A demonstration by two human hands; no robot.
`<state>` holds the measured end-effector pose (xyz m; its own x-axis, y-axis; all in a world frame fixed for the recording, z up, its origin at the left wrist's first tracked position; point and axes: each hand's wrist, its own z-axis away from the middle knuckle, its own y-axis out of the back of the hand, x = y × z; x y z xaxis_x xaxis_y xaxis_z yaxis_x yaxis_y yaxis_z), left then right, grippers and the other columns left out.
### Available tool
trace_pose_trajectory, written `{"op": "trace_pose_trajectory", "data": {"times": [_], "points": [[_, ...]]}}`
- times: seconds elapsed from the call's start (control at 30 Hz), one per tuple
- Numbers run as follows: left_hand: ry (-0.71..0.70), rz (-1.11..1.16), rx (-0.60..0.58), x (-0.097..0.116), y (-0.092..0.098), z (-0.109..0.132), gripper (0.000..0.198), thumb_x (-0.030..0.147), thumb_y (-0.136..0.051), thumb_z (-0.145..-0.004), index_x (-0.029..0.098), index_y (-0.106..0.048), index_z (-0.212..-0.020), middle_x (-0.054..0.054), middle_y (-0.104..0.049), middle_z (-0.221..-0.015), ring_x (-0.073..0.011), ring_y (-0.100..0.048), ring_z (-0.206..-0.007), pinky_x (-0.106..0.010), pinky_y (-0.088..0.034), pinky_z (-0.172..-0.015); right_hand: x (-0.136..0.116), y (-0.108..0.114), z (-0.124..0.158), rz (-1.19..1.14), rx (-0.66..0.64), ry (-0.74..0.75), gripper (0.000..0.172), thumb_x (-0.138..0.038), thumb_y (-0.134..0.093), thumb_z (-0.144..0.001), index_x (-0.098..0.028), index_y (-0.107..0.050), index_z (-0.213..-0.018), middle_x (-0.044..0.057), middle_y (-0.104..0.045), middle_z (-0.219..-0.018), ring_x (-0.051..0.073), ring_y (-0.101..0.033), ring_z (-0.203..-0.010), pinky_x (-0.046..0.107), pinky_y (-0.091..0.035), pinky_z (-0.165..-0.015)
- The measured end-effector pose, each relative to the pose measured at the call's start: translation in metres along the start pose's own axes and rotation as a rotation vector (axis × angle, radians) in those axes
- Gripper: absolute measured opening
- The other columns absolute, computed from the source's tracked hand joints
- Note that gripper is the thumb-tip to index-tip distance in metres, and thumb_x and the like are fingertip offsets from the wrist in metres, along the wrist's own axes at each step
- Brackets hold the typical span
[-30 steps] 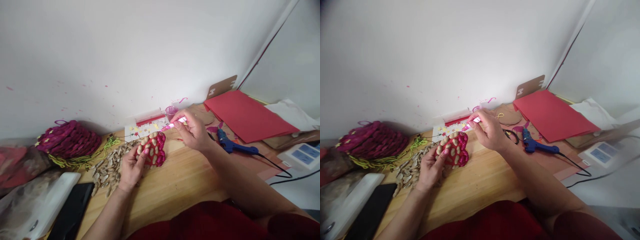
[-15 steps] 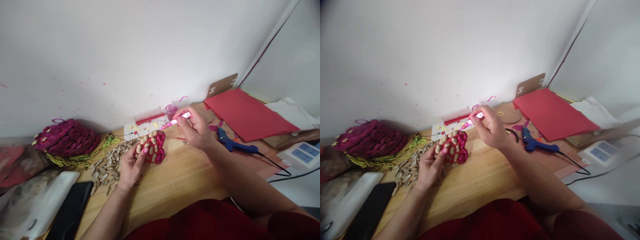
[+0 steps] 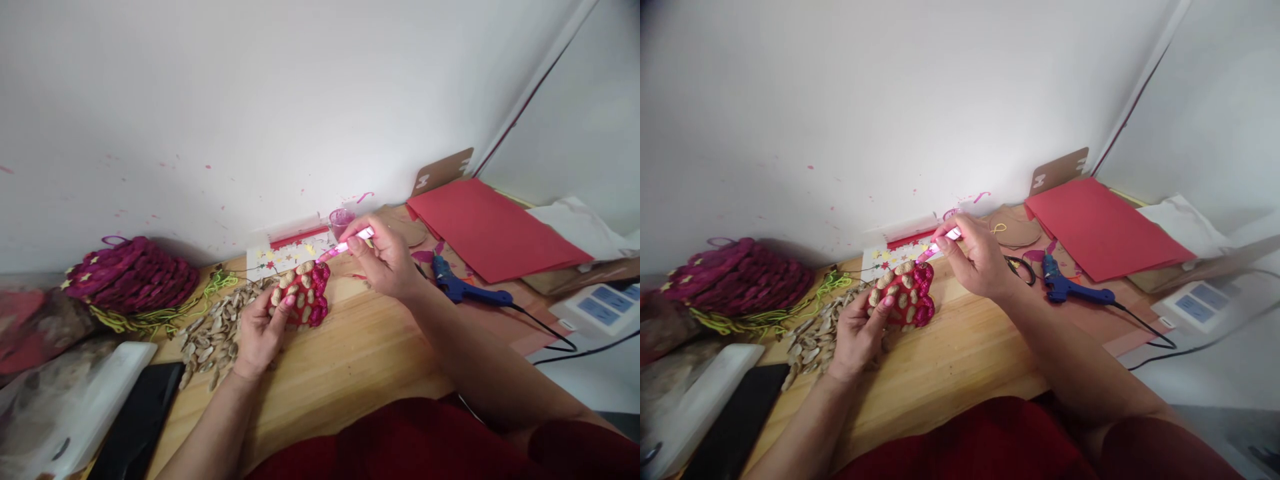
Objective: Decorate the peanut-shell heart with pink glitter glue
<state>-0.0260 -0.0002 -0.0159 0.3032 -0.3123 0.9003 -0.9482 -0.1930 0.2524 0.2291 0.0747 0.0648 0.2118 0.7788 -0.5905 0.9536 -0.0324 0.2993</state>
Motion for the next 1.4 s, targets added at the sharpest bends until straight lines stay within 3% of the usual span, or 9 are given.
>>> {"op": "trace_pose_trajectory", "data": {"times": [0.33, 0.53, 0.73, 0.9, 1.07, 1.27, 1.4], "points": [[0.077, 0.140, 0.050, -0.002, -0.002, -0.001, 0.031, 0.050, -0.081, -0.090, 0.022, -0.084, -0.105, -0.004, -0.080, -0.089, -0.0174, -0.067, -0.077, -0.027, -0.056, -0.075, 0.003, 0.001, 0.000, -0.181, 0.011, -0.134, 0.025, -0.047, -0.055, -0.108, -0.025, -0.064, -0.099, 0.000, -0.064, -0.080, 0.016, -0.059, -0.075, 0.033, -0.048, -0.071], [0.088, 0.190, 0.060, -0.003, -0.002, -0.001, 0.032, 0.050, -0.082, -0.090, 0.024, -0.084, -0.109, -0.004, -0.081, -0.095, -0.0174, -0.069, -0.082, -0.027, -0.057, -0.079, 0.005, 0.001, 0.000, -0.266, 0.046, -0.229, 0.029, -0.051, -0.060, -0.105, -0.023, -0.065, -0.098, -0.002, -0.058, -0.075, 0.012, -0.050, -0.064, 0.029, -0.041, -0.061], [0.068, 0.177, 0.061, -0.006, -0.002, -0.001, 0.029, 0.048, -0.081, -0.091, 0.025, -0.084, -0.109, -0.004, -0.081, -0.095, -0.0172, -0.068, -0.083, -0.027, -0.056, -0.080, 0.002, 0.001, -0.002, -0.271, 0.043, -0.209, 0.034, -0.056, -0.062, -0.103, -0.024, -0.065, -0.097, 0.000, -0.063, -0.081, 0.015, -0.058, -0.072, 0.030, -0.047, -0.068], [0.056, 0.197, 0.059, -0.008, -0.002, -0.001, 0.027, 0.047, -0.080, -0.093, 0.025, -0.084, -0.108, -0.004, -0.081, -0.098, -0.0174, -0.069, -0.087, -0.027, -0.056, -0.083, 0.005, 0.002, 0.000, -0.276, 0.077, -0.305, 0.036, -0.060, -0.064, -0.101, -0.024, -0.065, -0.097, -0.001, -0.060, -0.076, 0.014, -0.053, -0.067, 0.029, -0.043, -0.062], [0.028, 0.176, 0.051, -0.006, -0.002, -0.001, 0.025, 0.047, -0.079, -0.093, 0.024, -0.084, -0.102, -0.003, -0.079, -0.090, -0.0165, -0.066, -0.079, -0.027, -0.055, -0.077, 0.004, -0.002, -0.002, -0.336, 0.088, -0.304, 0.042, -0.066, -0.067, -0.096, -0.024, -0.064, -0.094, 0.000, -0.063, -0.080, 0.014, -0.057, -0.071, 0.029, -0.048, -0.066], [0.058, 0.203, 0.077, -0.006, -0.002, 0.000, 0.026, 0.046, -0.081, -0.092, 0.023, -0.083, -0.104, -0.004, -0.080, -0.093, -0.0180, -0.067, -0.082, -0.028, -0.056, -0.079, 0.010, -0.003, -0.002, -0.398, 0.132, -0.331, 0.037, -0.061, -0.071, -0.096, -0.024, -0.066, -0.094, -0.001, -0.061, -0.078, 0.014, -0.054, -0.069, 0.028, -0.046, -0.065], [0.067, 0.190, 0.077, -0.005, -0.002, -0.001, 0.027, 0.045, -0.082, -0.090, 0.021, -0.083, -0.101, -0.004, -0.079, -0.090, -0.0192, -0.068, -0.081, -0.029, -0.057, -0.078, 0.005, -0.002, -0.002, -0.370, 0.093, -0.295, 0.036, -0.060, -0.068, -0.098, -0.024, -0.066, -0.095, 0.000, -0.063, -0.083, 0.014, -0.056, -0.072, 0.030, -0.049, -0.068]]}}
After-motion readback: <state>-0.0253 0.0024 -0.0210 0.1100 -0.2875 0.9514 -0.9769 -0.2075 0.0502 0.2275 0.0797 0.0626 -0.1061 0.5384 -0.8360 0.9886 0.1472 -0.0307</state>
